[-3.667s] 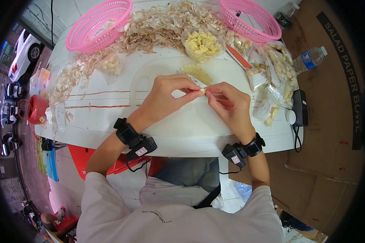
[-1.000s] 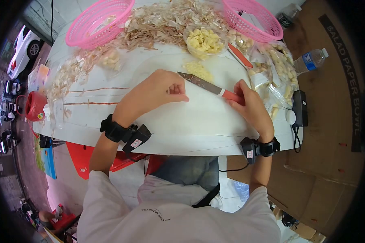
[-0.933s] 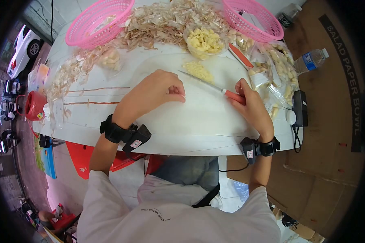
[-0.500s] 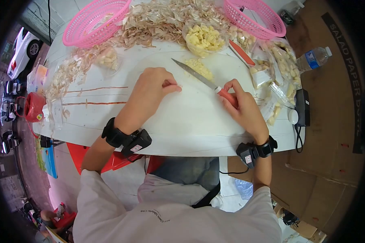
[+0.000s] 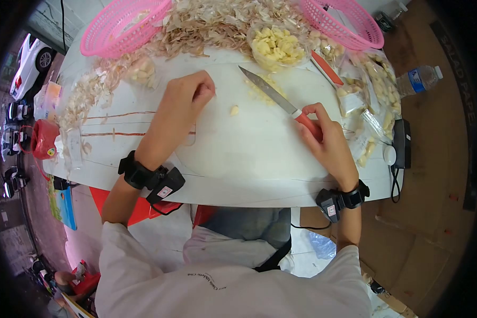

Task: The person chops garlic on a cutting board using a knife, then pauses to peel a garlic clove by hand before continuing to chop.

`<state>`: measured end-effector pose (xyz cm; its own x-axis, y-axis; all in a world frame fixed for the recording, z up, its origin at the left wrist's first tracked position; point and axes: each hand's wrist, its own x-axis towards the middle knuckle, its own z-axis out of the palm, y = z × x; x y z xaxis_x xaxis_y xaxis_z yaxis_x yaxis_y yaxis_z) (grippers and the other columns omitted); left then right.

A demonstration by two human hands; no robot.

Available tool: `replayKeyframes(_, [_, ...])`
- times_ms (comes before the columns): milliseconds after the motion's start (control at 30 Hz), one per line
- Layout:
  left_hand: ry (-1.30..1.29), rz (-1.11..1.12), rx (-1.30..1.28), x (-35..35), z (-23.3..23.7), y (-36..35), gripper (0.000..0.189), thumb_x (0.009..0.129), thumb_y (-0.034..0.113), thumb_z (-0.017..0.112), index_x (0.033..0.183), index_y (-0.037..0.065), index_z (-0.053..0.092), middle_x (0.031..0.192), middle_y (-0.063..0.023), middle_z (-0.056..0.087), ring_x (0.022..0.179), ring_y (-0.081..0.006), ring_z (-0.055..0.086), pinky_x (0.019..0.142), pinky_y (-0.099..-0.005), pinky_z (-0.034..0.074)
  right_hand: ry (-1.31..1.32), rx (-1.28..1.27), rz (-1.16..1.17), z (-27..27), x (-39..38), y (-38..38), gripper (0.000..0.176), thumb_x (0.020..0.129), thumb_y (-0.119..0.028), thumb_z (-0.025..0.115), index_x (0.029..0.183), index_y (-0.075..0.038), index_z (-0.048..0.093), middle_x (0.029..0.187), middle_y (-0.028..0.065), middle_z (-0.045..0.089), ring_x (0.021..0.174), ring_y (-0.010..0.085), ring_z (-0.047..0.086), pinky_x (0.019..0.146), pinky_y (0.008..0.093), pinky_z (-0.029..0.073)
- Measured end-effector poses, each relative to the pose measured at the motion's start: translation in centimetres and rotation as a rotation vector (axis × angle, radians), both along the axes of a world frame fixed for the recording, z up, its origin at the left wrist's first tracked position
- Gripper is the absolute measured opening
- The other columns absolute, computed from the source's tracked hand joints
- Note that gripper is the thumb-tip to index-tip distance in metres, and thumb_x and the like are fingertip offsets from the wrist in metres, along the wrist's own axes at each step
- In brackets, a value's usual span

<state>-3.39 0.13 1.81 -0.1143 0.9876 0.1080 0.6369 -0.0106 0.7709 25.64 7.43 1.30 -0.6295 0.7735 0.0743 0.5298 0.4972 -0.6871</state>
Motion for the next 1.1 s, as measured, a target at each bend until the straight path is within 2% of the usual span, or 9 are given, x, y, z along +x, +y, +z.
replayKeyframes(100, [0.155, 0.191, -0.094, -0.3, 0.4, -0.5, 0.008, 0.085, 0.007, 0.063, 0.084, 0.001, 0.057, 0.071, -0.0054, 0.053, 0.064, -0.0144, 0.048, 0.057, -0.0296, 0.037, -0.031, -0.006, 0.005, 0.2, 0.1, 0.1, 0.026, 0.091, -0.011, 0.062, 0.114, -0.007, 0.049, 0.065, 0.019, 0.059, 0.059, 0.0356, 0.061, 0.056, 0.0392, 0.044])
replayKeyframes(167, [0.538, 0.158, 0.184, -1.3, -0.2, -0.7, 0.011, 0.083, 0.008, 0.067, 0.085, 0.003, 0.058, 0.069, -0.0063, 0.053, 0.068, -0.0213, 0.052, 0.068, -0.0337, 0.04, -0.094, -0.063, -0.007, 0.6, 0.2, 0.1, 0.024, 0.092, -0.01, 0.062, 0.113, -0.006, 0.05, 0.069, 0.0196, 0.062, 0.06, 0.0334, 0.063, 0.056, 0.0378, 0.045])
replayKeyframes(200, [0.535, 0.163, 0.181, -1.1, -0.3, -0.4, 0.011, 0.083, 0.008, 0.067, 0.085, 0.003, 0.058, 0.069, -0.0063, 0.053, 0.068, -0.0213, 0.052, 0.068, -0.0337, 0.04, -0.098, -0.064, -0.003, 0.5, 0.2, 0.0, 0.024, 0.092, -0.01, 0.062, 0.113, -0.006, 0.05, 0.069, 0.0196, 0.062, 0.06, 0.0334, 0.063, 0.056, 0.0378, 0.045])
replayKeyframes(267, [0.674, 0.176, 0.522, -0.4, -0.2, 0.1, 0.012, 0.08, 0.011, 0.071, 0.087, 0.006, 0.062, 0.077, -0.0055, 0.057, 0.077, -0.0248, 0.055, 0.081, -0.0377, 0.039, 0.049, -0.013, 0.004, 0.1, 0.2, -0.2, 0.025, 0.093, -0.009, 0.06, 0.115, -0.005, 0.05, 0.075, 0.02, 0.067, 0.062, 0.0313, 0.065, 0.058, 0.0364, 0.047])
replayKeyframes(400, [0.475, -0.073, 0.401, -0.2, -0.3, -0.9, 0.012, 0.079, 0.01, 0.072, 0.089, 0.008, 0.064, 0.088, -0.0036, 0.058, 0.086, -0.0214, 0.057, 0.089, -0.0373, 0.036, 0.017, -0.028, 0.017, 1.3, -0.8, -0.6, 0.027, 0.093, -0.008, 0.059, 0.119, -0.005, 0.05, 0.083, 0.0204, 0.07, 0.068, 0.0321, 0.068, 0.061, 0.0351, 0.049])
replayKeyframes(467, [0.433, -0.161, 0.109, 0.4, -0.1, -1.4, 0.014, 0.078, 0.011, 0.073, 0.09, 0.009, 0.066, 0.093, -0.0045, 0.059, 0.088, -0.0207, 0.057, 0.09, -0.0343, 0.036, -0.015, -0.123, 0.034, 1.4, -1.3, -0.6, 0.03, 0.094, -0.007, 0.058, 0.122, -0.005, 0.049, 0.085, 0.0201, 0.07, 0.073, 0.0347, 0.069, 0.064, 0.0352, 0.051])
replayKeyframes(567, [0.344, -0.055, 0.159, 1.6, -0.1, -1.3, 0.014, 0.077, 0.011, 0.074, 0.088, 0.006, 0.066, 0.089, -0.0068, 0.06, 0.084, -0.0221, 0.058, 0.086, -0.0333, 0.04, -0.007, -0.064, 0.073, 0.8, -1.5, -0.4, 0.03, 0.094, -0.008, 0.058, 0.123, -0.005, 0.049, 0.087, 0.0203, 0.07, 0.076, 0.0364, 0.069, 0.066, 0.0375, 0.052])
replayKeyframes(767, [0.101, -0.092, 0.101, 2.3, -0.9, -0.8, 0.015, 0.081, 0.007, 0.072, 0.091, -0.001, 0.064, 0.088, -0.0099, 0.061, 0.079, -0.0266, 0.062, 0.072, -0.0349, 0.05, -0.03, 0.014, 0.134, 0.5, -2.0, -0.6, 0.033, 0.094, -0.007, 0.057, 0.126, -0.006, 0.048, 0.091, 0.019, 0.07, 0.081, 0.0357, 0.069, 0.069, 0.0412, 0.053])
replayKeyframes(1100, [0.172, -0.065, 0.12, 2.9, -1.6, 1.3, 0.011, 0.083, 0.004, 0.071, 0.09, -0.003, 0.066, 0.085, -0.0123, 0.065, 0.072, -0.0235, 0.065, 0.064, -0.0311, 0.053, 0.008, 0.047, 0.102, 0.2, -2.4, -0.8, 0.032, 0.094, -0.008, 0.058, 0.125, -0.004, 0.049, 0.095, 0.0173, 0.069, 0.087, 0.0324, 0.069, 0.071, 0.0403, 0.054])
